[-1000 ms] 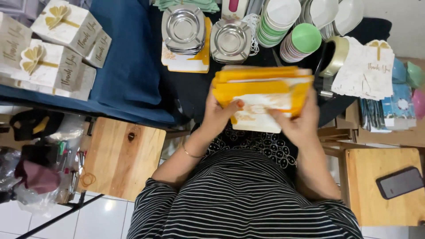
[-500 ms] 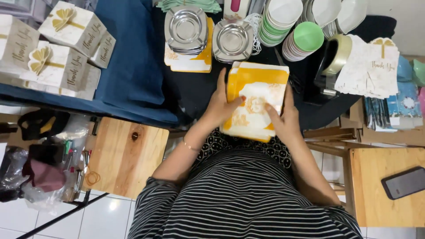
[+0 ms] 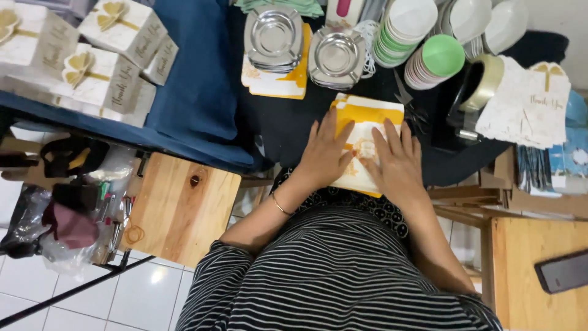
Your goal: The person assembles souvenir gift bags by placing metal souvenir plates and cardstock inserts into decorative yellow bags and securing them with tape.
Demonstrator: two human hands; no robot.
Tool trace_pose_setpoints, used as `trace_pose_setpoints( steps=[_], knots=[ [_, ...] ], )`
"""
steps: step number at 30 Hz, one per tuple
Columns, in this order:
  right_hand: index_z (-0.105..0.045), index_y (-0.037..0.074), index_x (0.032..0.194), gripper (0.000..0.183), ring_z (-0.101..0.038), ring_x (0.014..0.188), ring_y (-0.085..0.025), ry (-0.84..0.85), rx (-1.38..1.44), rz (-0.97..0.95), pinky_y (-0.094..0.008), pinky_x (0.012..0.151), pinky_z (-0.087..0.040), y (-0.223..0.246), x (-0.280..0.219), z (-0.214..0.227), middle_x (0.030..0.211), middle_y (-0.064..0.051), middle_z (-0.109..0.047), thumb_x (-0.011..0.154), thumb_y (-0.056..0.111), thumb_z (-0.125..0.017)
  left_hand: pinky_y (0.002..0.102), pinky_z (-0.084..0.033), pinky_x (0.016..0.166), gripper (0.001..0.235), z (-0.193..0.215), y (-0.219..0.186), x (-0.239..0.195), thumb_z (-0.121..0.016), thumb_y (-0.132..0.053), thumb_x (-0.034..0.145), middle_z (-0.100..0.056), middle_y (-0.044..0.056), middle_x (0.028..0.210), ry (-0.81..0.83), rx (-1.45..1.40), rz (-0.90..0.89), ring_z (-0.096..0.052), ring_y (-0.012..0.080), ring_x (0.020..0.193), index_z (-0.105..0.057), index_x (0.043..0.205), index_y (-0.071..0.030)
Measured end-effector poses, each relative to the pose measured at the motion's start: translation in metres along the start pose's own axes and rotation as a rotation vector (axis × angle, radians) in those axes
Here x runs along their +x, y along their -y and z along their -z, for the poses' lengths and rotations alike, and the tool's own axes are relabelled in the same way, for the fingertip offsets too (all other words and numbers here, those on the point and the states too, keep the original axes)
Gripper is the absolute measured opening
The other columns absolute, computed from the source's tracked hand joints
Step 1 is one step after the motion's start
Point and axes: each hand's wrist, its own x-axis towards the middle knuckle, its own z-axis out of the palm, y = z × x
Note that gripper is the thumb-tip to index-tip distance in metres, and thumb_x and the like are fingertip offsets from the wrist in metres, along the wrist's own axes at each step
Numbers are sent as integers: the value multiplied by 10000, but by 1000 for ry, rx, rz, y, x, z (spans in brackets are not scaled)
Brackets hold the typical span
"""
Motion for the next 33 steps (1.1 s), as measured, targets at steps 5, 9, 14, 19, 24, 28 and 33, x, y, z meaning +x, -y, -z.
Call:
trace_pose_setpoints(
  steps=[5, 9, 14, 19, 24, 28, 33],
  knots=[
    [-461, -15, 1584, 662, -192, 1538, -478, -202, 63, 9, -609, 1191, -209, 5, 15, 33, 1667, -277, -255, 1082, 408, -548, 643, -77, 1237, 662, -9, 7, 2, -538, -372, 1010, -84, 349, 1664, 94, -11, 61, -107, 450, 1578, -375, 1589, -96],
    [-427, -37, 1580, 698, -283, 1490, -501, -208, -3, 51, -638, 1211, -149, -11, 20, -10, 1599, -317, -341, 1063, 381, -639, 622, 26, 1239, 678, -5, 2, 1, -475, -401, 1031, -19, 323, 1683, 153, -8, 100, -29, 430, 1589, -312, 1617, -103],
    [-371, 18, 1610, 683, -249, 1554, -398, 176, 136, -8, -668, 1207, -93, -22, 22, -35, 1672, -233, -316, 1087, 453, -425, 640, 33, 1233, 700, 4, 0, 6, -506, -347, 1023, -4, 308, 1690, 158, 23, 100, -40, 428, 1586, -280, 1625, -70],
    [-448, 36, 1578, 576, -362, 1498, -380, -28, 259, -3, -616, 1203, -184, -30, 5, -31, 1603, -218, -432, 1126, 393, -462, 639, 54, 1231, 707, 9, -6, 3, -507, -345, 1023, 2, 273, 1702, 165, -42, 132, -28, 399, 1593, -267, 1630, -75],
    [-591, 7, 1453, 466, -541, 1306, -375, -253, 287, -138, -506, 1081, -473, -24, -16, 17, 1417, -179, -527, 1048, 226, -664, 608, -89, 1240, 713, 25, -2, -2, -534, -284, 1056, -130, 327, 1664, -17, -401, 137, -128, 466, 1561, -204, 1633, -30],
    [-550, 5, 1487, 503, -529, 1321, -379, -208, 335, -224, -504, 1109, -446, -20, -34, 23, 1405, -200, -536, 1072, 275, -637, 609, -66, 1254, 660, 41, -13, -15, -520, -233, 1089, -154, 330, 1655, -115, -431, 79, -109, 487, 1558, -200, 1624, -15],
    [-281, -47, 1622, 696, -221, 1535, -444, -247, 289, -114, -552, 1259, -166, -1, -30, 19, 1649, -289, -260, 1099, 348, -514, 724, -17, 1200, 846, 28, -24, -27, -576, -360, 1040, 0, 317, 1690, -96, -250, 63, 9, 490, 1573, -103, 1634, 13]
  ],
)
